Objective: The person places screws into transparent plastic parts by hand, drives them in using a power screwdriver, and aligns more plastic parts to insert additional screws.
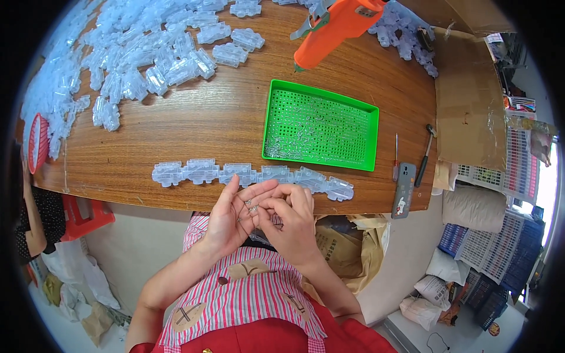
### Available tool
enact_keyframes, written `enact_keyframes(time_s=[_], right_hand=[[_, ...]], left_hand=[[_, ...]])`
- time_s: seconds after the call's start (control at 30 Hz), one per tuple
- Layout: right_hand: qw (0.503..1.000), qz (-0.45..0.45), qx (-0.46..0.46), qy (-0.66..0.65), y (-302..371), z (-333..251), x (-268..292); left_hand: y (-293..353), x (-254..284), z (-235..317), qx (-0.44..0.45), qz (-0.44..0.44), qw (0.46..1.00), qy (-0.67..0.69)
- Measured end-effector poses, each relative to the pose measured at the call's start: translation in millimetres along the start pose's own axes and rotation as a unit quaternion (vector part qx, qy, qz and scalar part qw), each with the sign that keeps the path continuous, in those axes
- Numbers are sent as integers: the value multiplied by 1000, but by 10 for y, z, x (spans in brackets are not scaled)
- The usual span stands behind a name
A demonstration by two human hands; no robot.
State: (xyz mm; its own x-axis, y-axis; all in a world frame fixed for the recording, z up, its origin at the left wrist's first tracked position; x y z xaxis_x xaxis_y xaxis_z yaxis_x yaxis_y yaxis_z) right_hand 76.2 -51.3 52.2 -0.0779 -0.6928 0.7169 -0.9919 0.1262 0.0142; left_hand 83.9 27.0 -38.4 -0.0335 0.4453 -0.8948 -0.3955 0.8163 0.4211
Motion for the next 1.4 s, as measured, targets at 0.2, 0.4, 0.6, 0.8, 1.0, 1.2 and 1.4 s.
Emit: enact_keyframes(time_s=[0.2, 0.4, 0.6, 0.8, 1.0, 1.2, 1.4], right_hand=[[997, 32, -41, -62, 20, 164, 50], [995, 99, -8, -5, -77, 313, 129], [997, 36, 66, 25, -257, 280, -62], [996, 17, 75, 54, -289, 257, -125], [988, -6, 99, 115, -300, 133, -153], [995, 15, 61, 75, -237, 79, 14], [997, -37, 55, 45, -115, -200, 8]], left_hand=[[28, 84, -10, 0, 28, 999, -18], [106, 467, -48, 9, 104, 991, -78], [119, 474, 13, -15, 117, 992, -36], [99, 477, 1, -22, 118, 993, -16], [105, 506, -10, -22, 118, 993, -6], [132, 330, 16, -9, 94, 995, 12], [79, 116, 75, -16, 24, 996, 82]])
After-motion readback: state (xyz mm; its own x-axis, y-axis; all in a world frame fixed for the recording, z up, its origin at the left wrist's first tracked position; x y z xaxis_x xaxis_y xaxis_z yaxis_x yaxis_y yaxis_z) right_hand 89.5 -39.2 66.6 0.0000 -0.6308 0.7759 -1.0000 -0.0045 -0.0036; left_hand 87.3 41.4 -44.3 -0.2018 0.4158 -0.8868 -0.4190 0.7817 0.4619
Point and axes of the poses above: each hand's wrist, its own y-axis away from the middle knuckle, its own x-axis out of the back of the hand, z = x × y, the point moved 10 cm from there along -y, towards the middle knuckle, and after that the axes turned 9 degrees about -z, right-handed, at the moved point
